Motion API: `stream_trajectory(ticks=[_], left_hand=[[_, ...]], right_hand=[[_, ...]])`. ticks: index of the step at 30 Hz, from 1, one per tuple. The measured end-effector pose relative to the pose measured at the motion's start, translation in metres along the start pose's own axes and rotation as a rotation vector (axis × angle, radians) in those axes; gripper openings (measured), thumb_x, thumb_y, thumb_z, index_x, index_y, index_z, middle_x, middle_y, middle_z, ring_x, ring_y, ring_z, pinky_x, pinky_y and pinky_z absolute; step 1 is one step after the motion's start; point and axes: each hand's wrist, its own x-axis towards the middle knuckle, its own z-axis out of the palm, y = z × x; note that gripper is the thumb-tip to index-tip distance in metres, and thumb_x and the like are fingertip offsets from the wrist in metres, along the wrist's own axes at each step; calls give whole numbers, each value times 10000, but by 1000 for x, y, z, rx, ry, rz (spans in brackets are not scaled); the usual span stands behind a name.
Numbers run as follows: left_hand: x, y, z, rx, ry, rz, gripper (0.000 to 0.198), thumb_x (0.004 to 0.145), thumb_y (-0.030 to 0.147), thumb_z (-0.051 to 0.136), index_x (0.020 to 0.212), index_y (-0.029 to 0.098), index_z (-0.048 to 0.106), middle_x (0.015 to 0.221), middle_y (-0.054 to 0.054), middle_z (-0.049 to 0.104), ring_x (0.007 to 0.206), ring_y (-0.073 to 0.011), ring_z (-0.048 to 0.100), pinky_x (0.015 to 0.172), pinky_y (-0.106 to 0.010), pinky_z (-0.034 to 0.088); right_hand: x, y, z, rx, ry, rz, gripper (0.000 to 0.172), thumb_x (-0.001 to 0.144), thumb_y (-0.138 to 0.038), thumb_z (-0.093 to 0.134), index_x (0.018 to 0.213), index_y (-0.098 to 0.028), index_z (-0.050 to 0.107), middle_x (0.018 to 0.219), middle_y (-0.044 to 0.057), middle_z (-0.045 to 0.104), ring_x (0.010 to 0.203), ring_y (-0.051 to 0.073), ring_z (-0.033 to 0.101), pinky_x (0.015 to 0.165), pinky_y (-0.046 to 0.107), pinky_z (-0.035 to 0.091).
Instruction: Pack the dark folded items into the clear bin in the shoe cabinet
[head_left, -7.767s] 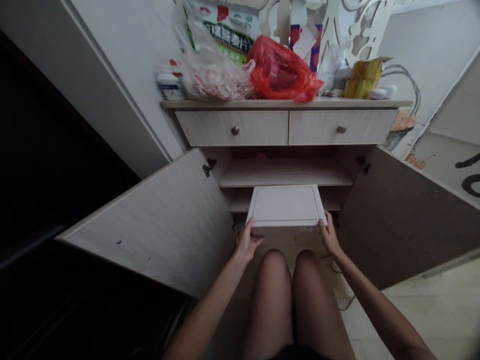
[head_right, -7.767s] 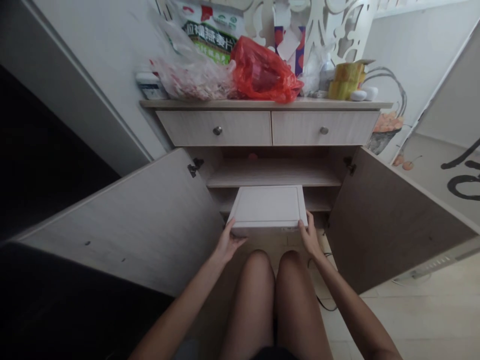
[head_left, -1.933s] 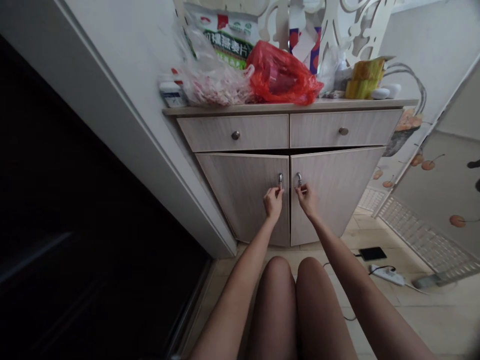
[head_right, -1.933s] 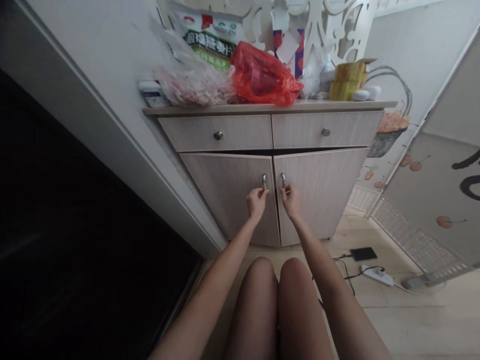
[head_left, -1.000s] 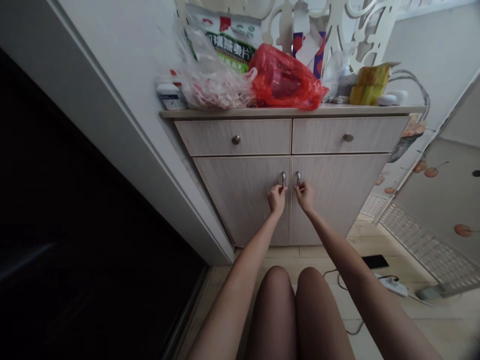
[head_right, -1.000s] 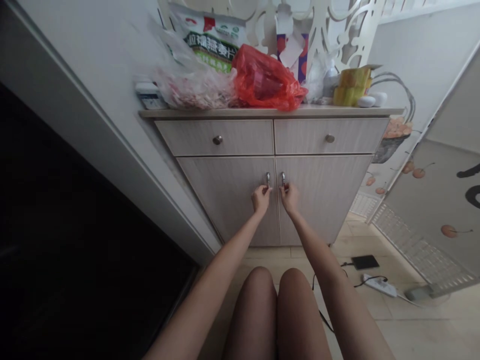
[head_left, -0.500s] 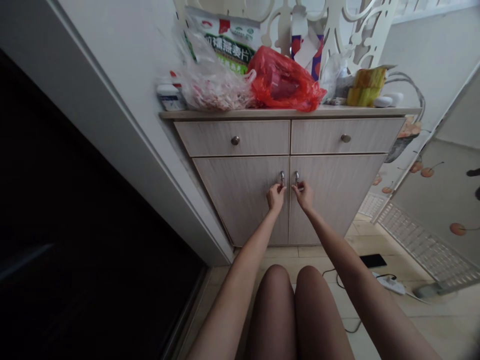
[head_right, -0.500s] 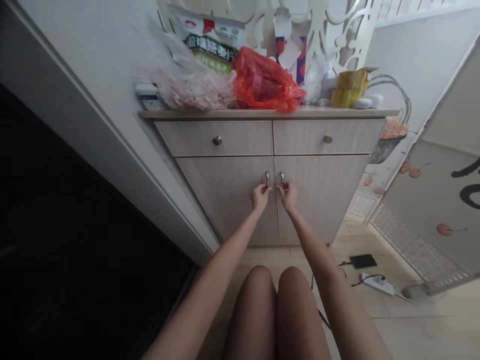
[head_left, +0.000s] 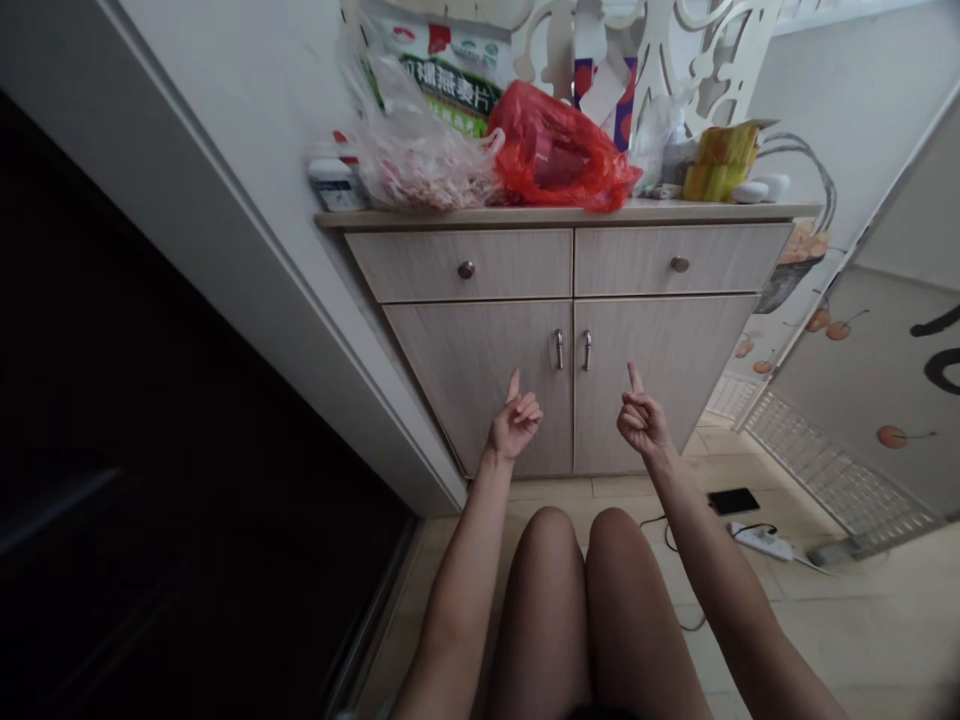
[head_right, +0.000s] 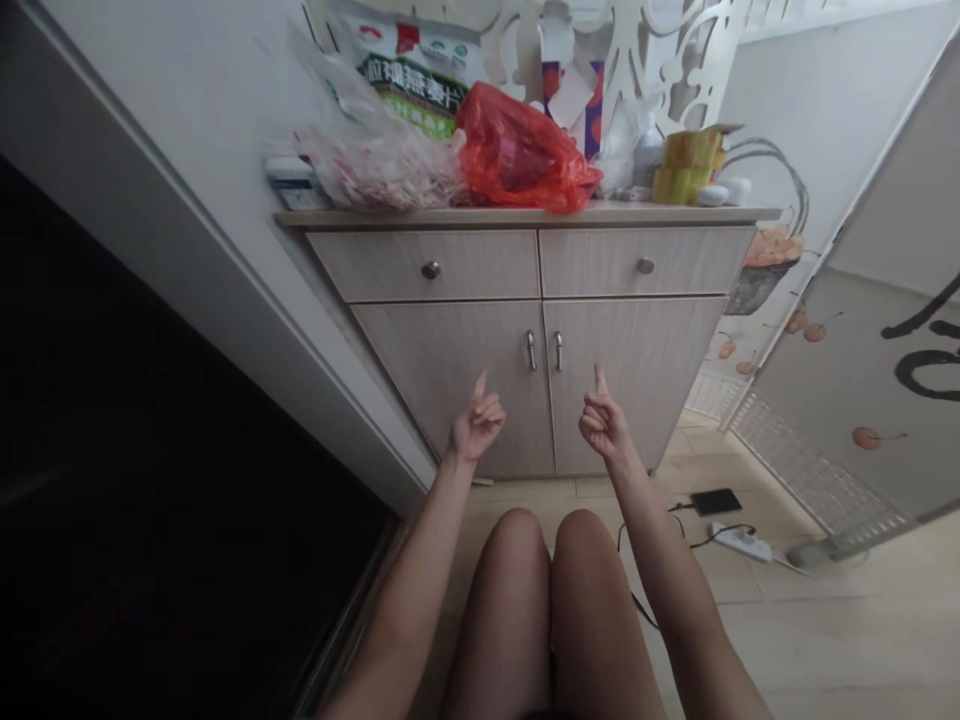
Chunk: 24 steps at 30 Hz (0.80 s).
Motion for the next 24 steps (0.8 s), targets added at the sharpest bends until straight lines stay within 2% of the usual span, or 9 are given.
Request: stream_trajectory(ticks=[2, 5, 10, 14, 16, 18, 21, 23, 24], left_hand=[[-9, -8, -1, -16, 26, 74, 419, 981, 317, 590, 1399, 337, 591, 645, 92, 262, 475, -73, 219, 556, -205, 380], [-14, -22, -2, -25, 64, 130, 380, 996, 395, 554, 1365, 334, 621, 655, 83, 219, 488, -96, 180, 568, -228, 383], [-18, -38, -1, -30, 53, 110, 399, 990, 418, 549, 1375, 336, 616, 652, 80, 212, 496, -104, 190, 598, -241, 396], [-17, -38, -4, 22, 12, 73, 460, 963, 394, 610, 1420, 351, 575, 641, 93, 244, 478, -84, 216, 580, -225, 389], [-8, -36, -5, 103, -23, 31, 549, 929, 365, 665, 1461, 340, 534, 631, 102, 299, 475, -74, 273, 596, -228, 405], [11, -32, -1, 247, 8, -6, 585, 893, 309, 703, 1455, 277, 544, 622, 100, 384, 495, -77, 373, 628, -244, 433], [50, -30, 14, 610, 286, 73, 468, 871, 231, 700, 1329, 173, 630, 656, 40, 544, 626, -135, 568, 727, -296, 492], [77, -31, 29, 858, 444, 207, 407, 860, 205, 701, 1259, 141, 648, 800, -47, 666, 834, -203, 669, 848, -343, 511], [89, -34, 36, 950, 468, 262, 402, 855, 197, 704, 1248, 134, 642, 913, -96, 705, 955, -233, 684, 912, -363, 506]], right_hand=[[-6, 6, -5, 52, -18, -3, 741, 808, -184, 642, 1499, -388, 471, 540, -150, 125, 385, 63, 108, 379, 147, 136], [-8, 19, -11, 82, -13, 1, 741, 794, -193, 666, 1486, -394, 490, 534, -155, 126, 387, 59, 85, 373, 142, 106], [-10, 29, -13, 69, -16, -9, 694, 807, -212, 647, 1462, -392, 509, 521, -161, 131, 384, 61, 74, 383, 148, 80], [-5, 25, -12, -60, 23, -47, 590, 830, -309, 637, 1414, -337, 557, 521, -156, 238, 388, 67, 147, 405, 164, 158], [5, 23, -12, -225, 115, -79, 561, 840, -408, 603, 1388, -292, 576, 564, -125, 401, 413, 80, 253, 432, 186, 253], [23, 20, -12, -525, 255, -156, 550, 824, -474, 591, 1322, -242, 620, 683, -55, 566, 489, 103, 407, 501, 226, 371], [59, 19, -8, -1069, 380, -386, 473, 805, -469, 610, 1167, -176, 686, 929, 94, 689, 751, 195, 605, 725, 340, 508], [87, 23, -3, -1286, 371, -524, 462, 829, -454, 588, 1170, -153, 670, 1065, 170, 694, 933, 267, 639, 879, 425, 510], [100, 26, 0, -1333, 355, -556, 469, 847, -449, 572, 1196, -146, 649, 1099, 191, 691, 986, 290, 642, 921, 452, 501]])
